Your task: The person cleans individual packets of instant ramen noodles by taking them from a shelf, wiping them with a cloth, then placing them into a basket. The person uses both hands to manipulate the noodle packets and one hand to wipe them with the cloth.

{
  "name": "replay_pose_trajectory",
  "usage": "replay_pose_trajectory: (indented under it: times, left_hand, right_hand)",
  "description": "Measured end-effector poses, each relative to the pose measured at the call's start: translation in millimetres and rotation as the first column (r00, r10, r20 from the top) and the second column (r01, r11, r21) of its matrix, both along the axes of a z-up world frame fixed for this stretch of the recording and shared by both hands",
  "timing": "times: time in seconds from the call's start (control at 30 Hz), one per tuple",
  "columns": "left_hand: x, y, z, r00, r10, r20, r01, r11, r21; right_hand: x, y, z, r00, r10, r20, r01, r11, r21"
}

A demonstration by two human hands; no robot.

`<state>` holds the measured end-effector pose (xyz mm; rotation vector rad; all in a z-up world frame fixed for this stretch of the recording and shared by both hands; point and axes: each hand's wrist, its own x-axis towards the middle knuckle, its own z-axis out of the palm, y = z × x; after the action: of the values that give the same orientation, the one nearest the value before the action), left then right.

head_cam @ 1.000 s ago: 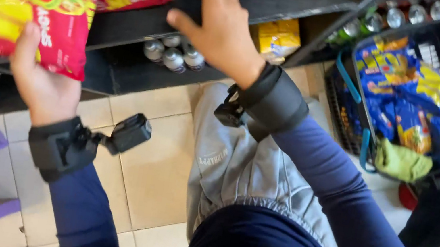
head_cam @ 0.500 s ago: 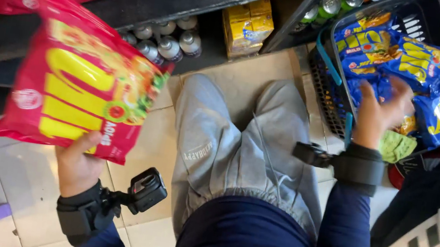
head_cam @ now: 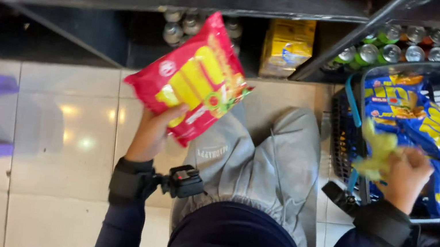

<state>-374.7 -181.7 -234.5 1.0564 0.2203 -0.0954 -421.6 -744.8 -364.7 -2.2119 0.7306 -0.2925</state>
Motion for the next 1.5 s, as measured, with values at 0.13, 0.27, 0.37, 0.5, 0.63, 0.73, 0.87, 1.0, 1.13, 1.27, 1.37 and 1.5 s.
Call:
replay_pose_trajectory:
  times: [0.13,0.27,0.37,0.5,0.63,0.73,0.87,1.0,1.13,1.27,1.37,1.5]
  left_hand:
    - [-8.4,-24.0,-8.4,0.998,-0.036,0.044,0.035,0.999,0.034]
    - [-23.3,-44.9,-30.5,0.998,-0.040,0.045,0.041,0.999,-0.022]
    - [-39.2,-52.7,-50.3,0.988,-0.087,0.126,0.095,0.993,-0.062]
    - [-68.2,-42.3,-43.6,0.989,-0.104,0.104,0.117,0.985,-0.127]
    - [-94.3,-26.9,-79.0,0.955,-0.100,0.278,0.129,0.988,-0.085]
    - [-101.6,-22.2,-68.5,0.981,-0.054,0.185,0.088,0.980,-0.176]
    - [-122.5,-21.9,-14.4,0.997,-0.034,0.068,0.053,0.954,-0.296]
    - [-137.2,-3.4,-34.6,0.990,0.017,0.143,0.030,0.946,-0.322]
    - [-135.0,7.2,-9.5,0.979,0.036,0.203,0.032,0.945,-0.327]
    - [-141.1,5.1,-4.0,0.975,0.027,0.220,0.040,0.955,-0.294]
    - [-147.4,1.3,12.0,0.976,0.033,0.214,0.039,0.946,-0.323]
    - [-140.2,4.7,-4.2,0.984,0.067,0.167,-0.008,0.944,-0.329]
  right_hand:
    - [33.7,148.1,202.6,0.804,0.241,0.544,-0.456,0.837,0.302]
    - [37.6,232.0,207.2,0.660,0.509,0.552,-0.637,0.769,0.052]
    - [24.2,298.3,205.0,0.354,0.733,0.580,-0.837,0.525,-0.152]
    - [-6.8,336.3,192.7,0.199,0.869,0.453,-0.800,0.411,-0.437]
    - [-5.3,352.5,185.9,0.156,0.945,0.286,-0.782,0.295,-0.549]
    - [6.1,364.1,195.0,0.243,0.958,0.153,-0.707,0.283,-0.648]
    - [19.1,377.5,203.5,0.223,0.902,0.370,-0.688,0.414,-0.596]
    - [-22.1,392.7,181.2,0.070,0.895,0.441,-0.790,0.319,-0.523]
    - [-35.8,397.7,184.7,-0.037,0.937,0.348,-0.771,0.195,-0.606]
    - [-3.7,400.8,188.1,0.074,0.917,0.393,-0.782,0.298,-0.547]
    - [21.4,400.3,185.5,0.186,0.865,0.466,-0.833,0.390,-0.393]
    - [14.4,407.3,181.0,0.214,0.812,0.543,-0.877,0.404,-0.259]
